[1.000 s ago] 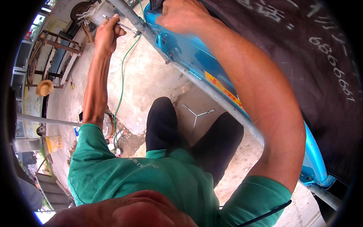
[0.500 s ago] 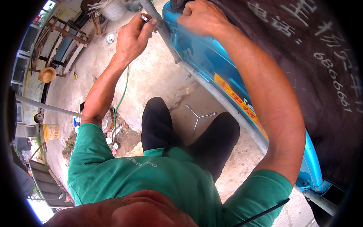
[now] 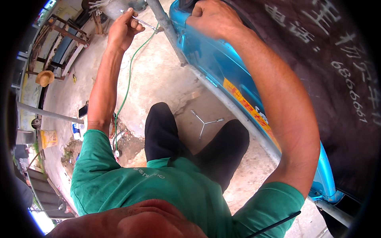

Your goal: The person uses a wrench to loosen a bolt on a metal bracket attached to a turquoise vehicle and then removes the bolt by hand.

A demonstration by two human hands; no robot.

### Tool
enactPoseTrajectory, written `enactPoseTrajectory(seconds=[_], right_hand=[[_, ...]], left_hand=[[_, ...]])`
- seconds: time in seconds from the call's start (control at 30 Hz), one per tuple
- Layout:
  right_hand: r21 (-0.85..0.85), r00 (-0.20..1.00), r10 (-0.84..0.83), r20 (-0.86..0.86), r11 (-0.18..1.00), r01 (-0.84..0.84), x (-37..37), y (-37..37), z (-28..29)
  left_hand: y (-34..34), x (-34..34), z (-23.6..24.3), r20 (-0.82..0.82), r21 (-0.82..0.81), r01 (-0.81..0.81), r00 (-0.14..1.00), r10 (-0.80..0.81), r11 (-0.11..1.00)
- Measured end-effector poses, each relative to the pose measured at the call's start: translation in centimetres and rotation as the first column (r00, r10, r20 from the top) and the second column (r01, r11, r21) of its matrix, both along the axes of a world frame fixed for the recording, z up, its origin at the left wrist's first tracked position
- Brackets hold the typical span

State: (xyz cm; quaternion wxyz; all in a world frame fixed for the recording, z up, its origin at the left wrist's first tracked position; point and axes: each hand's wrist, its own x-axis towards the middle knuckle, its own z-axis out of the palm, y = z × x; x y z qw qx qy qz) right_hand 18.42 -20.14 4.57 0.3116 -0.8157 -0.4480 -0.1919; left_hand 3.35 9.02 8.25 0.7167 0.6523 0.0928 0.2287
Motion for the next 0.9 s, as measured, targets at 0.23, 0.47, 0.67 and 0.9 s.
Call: enactPoseTrajectory(seconds=[0.23, 0.47, 0.67, 0.9], right_hand=[[-0.084, 0.932, -0.014, -0.362, 0.996, -0.017, -7.6, -1.6, 8.6], [-0.108, 0.924, -0.027, -0.381, 0.994, -0.015, -7.1, -1.3, 8.4], [-0.117, 0.917, -0.063, -0.394, 0.993, 0.018, -6.5, -1.0, 7.8], [-0.08, 0.964, -0.023, -0.266, 0.997, 0.002, -6.0, -0.8, 6.6]], left_hand=[[3.0, 1.0, -3.2, -0.129, -0.5, 0.06, 0.981, -0.143, 0.864], [3.1, 2.8, -5.6, -0.059, -0.547, 0.115, 0.983, -0.176, 0.829], [1.7, 2.2, -3.9, -0.083, -0.395, 0.081, 0.989, -0.123, 0.915], [-1.4, 1.2, 0.2, -0.085, 0.029, -0.028, 0.996, 0.03, 0.999]])
